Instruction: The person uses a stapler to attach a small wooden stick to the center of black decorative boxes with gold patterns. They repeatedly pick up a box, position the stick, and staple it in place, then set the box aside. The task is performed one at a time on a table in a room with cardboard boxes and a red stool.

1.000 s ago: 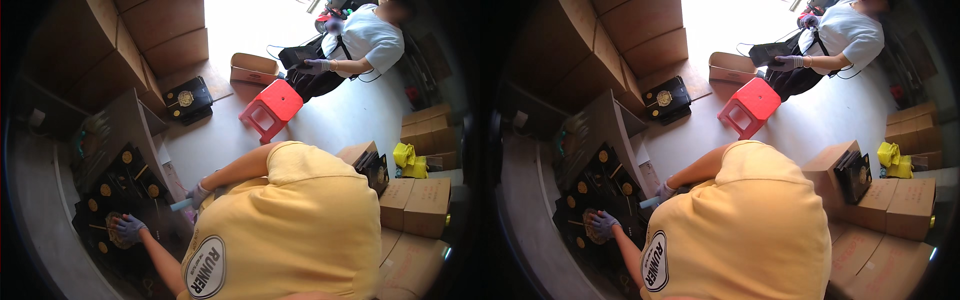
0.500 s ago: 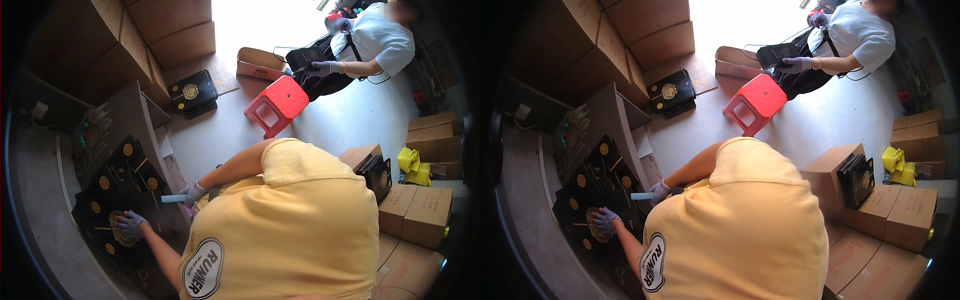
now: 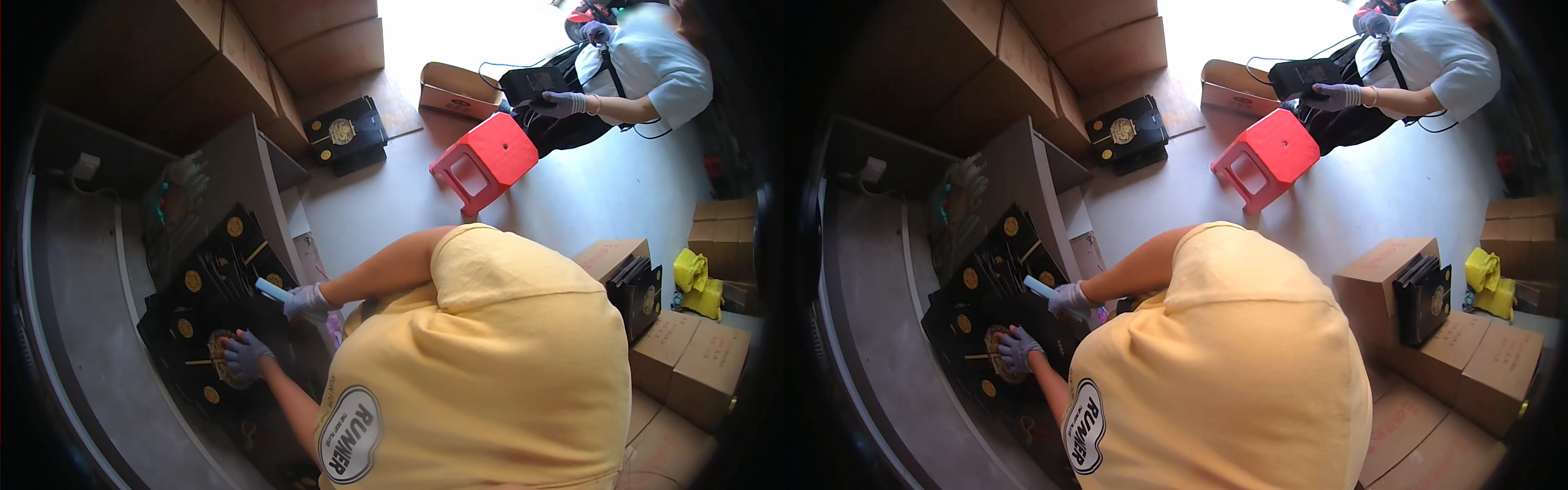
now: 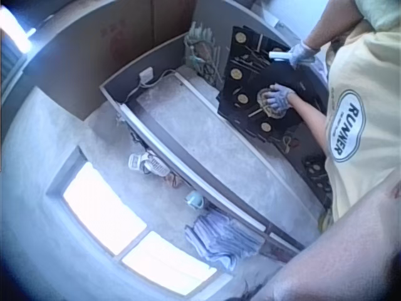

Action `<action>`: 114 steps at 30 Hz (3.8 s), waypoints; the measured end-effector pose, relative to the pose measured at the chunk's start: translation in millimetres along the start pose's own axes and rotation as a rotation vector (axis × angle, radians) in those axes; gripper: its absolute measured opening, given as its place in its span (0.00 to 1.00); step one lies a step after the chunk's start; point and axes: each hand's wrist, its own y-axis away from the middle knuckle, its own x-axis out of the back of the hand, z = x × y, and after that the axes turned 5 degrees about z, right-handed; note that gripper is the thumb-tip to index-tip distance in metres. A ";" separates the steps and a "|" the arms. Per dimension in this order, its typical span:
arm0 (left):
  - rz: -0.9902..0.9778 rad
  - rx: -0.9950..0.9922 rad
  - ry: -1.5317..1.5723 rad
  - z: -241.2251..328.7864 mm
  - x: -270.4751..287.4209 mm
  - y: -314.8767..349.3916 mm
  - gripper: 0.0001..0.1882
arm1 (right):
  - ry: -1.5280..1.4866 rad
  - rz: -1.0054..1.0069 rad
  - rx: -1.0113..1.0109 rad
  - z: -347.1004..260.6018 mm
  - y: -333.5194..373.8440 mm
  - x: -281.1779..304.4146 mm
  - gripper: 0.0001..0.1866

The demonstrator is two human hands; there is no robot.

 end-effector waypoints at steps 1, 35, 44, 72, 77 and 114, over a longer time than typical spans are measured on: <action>0.065 -0.034 0.018 -8.9 -3.7 4.7 0.31 | 0.051 0.022 -0.001 -17.1 4.8 -1.2 0.11; -0.457 -0.186 0.319 -62.9 23.8 -2.0 0.59 | 0.569 -0.230 -0.090 -46.4 -26.2 79.3 0.17; -0.490 -0.180 0.359 -65.9 21.7 -2.2 0.64 | 1.142 -0.284 -0.092 -62.7 -20.9 50.7 0.12; -0.381 -0.086 0.468 -97.6 63.6 8.6 0.64 | 1.012 -0.673 -0.125 31.8 92.9 -16.0 0.17; -0.371 -0.088 0.493 -97.9 66.8 18.0 0.64 | 1.323 -0.534 -0.279 38.7 106.3 -31.9 0.18; -0.184 1.113 0.204 -388.1 -122.4 298.8 0.33 | 0.598 -0.455 -0.235 -36.3 120.4 49.3 0.07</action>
